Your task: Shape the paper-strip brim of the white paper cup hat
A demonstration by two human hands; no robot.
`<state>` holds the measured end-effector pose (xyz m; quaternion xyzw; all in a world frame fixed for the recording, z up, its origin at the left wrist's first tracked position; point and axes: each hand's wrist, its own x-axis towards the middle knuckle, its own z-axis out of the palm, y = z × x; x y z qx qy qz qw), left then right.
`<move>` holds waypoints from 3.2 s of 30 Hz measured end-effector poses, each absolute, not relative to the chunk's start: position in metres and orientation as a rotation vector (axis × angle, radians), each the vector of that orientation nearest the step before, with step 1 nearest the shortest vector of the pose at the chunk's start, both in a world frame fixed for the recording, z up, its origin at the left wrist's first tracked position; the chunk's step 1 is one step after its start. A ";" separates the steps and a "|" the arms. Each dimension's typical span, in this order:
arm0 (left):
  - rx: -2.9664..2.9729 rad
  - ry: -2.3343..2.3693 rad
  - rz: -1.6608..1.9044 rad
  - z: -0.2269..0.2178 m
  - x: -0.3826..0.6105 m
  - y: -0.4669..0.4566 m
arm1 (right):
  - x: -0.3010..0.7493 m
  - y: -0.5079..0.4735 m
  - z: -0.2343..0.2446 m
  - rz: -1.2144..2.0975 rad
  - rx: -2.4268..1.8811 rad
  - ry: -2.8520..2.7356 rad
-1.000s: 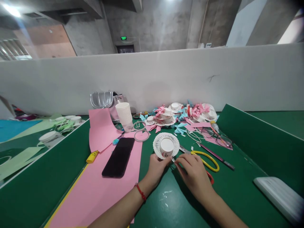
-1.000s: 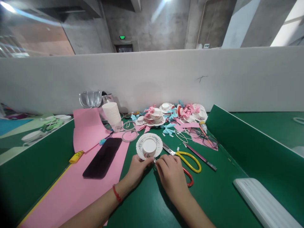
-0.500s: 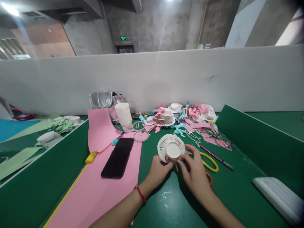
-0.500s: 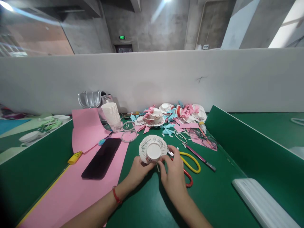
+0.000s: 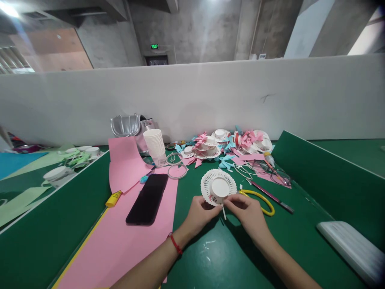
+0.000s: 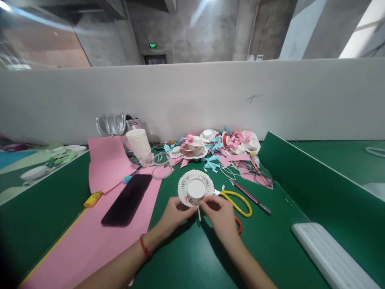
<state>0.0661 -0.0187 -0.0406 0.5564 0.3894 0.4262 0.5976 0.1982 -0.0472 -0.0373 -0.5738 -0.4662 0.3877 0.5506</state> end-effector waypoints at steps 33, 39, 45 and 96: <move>1.294 0.917 1.013 -0.041 0.067 -0.018 | 0.195 -0.048 -0.040 0.871 -1.343 -1.063; 1.292 0.912 1.004 -0.041 0.066 -0.019 | 0.193 -0.049 -0.041 0.880 -1.311 -1.051; 1.295 0.962 1.001 -0.039 0.065 -0.019 | 0.194 -0.049 -0.039 0.902 -1.319 -1.033; 1.366 0.961 1.069 -0.039 0.069 -0.022 | 0.183 -0.053 -0.046 0.623 -1.294 -1.266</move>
